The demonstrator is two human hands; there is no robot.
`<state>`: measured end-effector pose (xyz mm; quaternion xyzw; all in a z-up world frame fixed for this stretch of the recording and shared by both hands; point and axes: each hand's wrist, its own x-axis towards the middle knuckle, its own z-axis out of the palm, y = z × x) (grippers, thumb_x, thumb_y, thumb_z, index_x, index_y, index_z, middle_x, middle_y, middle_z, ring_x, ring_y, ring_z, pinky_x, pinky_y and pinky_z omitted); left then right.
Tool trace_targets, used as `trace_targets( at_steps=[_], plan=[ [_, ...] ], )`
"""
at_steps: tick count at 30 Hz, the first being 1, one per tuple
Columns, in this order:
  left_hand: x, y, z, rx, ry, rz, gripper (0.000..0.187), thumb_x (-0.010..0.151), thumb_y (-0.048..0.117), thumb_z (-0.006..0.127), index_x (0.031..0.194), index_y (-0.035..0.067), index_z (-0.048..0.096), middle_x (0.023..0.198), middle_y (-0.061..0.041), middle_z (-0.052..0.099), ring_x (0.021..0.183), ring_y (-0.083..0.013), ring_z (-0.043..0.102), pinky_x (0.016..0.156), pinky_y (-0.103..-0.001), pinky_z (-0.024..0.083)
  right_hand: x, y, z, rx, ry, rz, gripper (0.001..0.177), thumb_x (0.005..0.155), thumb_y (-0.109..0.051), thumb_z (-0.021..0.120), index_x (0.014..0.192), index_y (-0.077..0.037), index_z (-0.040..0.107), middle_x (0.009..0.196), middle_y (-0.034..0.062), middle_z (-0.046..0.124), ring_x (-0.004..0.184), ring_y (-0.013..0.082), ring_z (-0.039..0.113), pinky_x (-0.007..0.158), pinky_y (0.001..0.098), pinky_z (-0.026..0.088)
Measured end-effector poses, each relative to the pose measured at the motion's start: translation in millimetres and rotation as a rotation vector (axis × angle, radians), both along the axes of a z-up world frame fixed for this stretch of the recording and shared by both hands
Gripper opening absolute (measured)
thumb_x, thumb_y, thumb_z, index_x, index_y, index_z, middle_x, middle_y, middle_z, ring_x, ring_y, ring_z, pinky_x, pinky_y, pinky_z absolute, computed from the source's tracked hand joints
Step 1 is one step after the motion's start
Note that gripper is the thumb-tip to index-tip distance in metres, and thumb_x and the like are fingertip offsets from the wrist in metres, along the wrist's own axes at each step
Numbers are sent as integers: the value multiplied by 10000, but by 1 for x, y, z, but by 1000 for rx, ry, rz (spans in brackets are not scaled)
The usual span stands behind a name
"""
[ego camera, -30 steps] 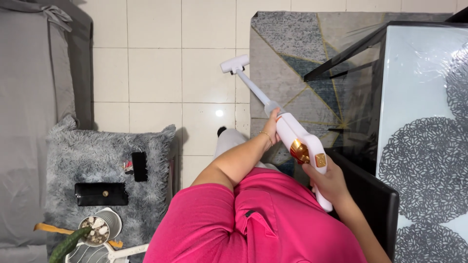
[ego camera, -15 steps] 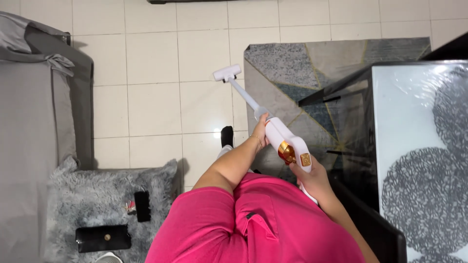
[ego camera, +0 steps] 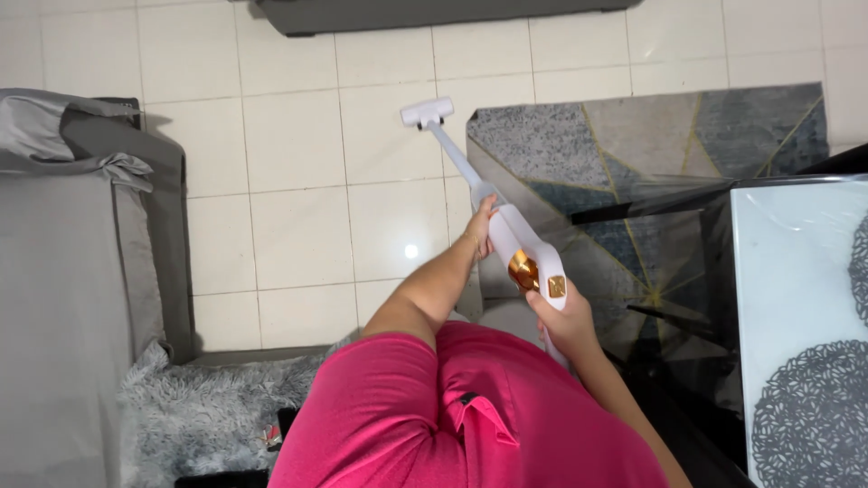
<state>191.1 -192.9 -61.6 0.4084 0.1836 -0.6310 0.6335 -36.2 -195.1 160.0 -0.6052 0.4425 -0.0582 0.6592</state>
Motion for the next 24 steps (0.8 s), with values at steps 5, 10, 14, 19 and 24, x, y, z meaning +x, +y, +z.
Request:
trace_targets(
  at_steps=[5,10,14,19,24],
  plan=[
    [39,-14,2,32,-21,-13,605,877,681,589,1091,122,683,980,-56,727,896,-215,714,855,-409,599,47,-7,14,-1,68,-25,276,871,-197,736,1081,-45,641,634,20,593,471,99,546,407,287,459],
    [71,-33,4,37,-25,-3,616,870,679,587,1083,110,685,985,-74,736,905,-227,724,863,-408,605,75,-29,5,18,64,-36,288,864,-199,743,1074,-38,631,658,6,606,482,91,553,406,291,470],
    [100,-62,-1,22,-23,1,628,865,688,582,1080,109,691,988,-83,742,910,-236,725,868,-420,602,106,-62,5,30,22,-12,291,883,-218,742,1087,-36,643,643,15,600,481,92,547,417,283,462],
    [137,-95,5,22,-17,18,625,862,701,579,1079,123,682,987,-70,732,912,-234,719,866,-425,597,141,-104,3,50,59,10,312,872,-222,735,1109,-46,634,624,27,592,465,103,542,403,295,452],
    [169,-127,6,78,-47,55,647,847,705,587,1100,118,684,1019,-79,739,933,-232,720,879,-414,590,178,-145,6,3,66,102,312,891,-238,735,1113,-34,655,662,18,615,502,87,559,438,277,467]
  ],
)
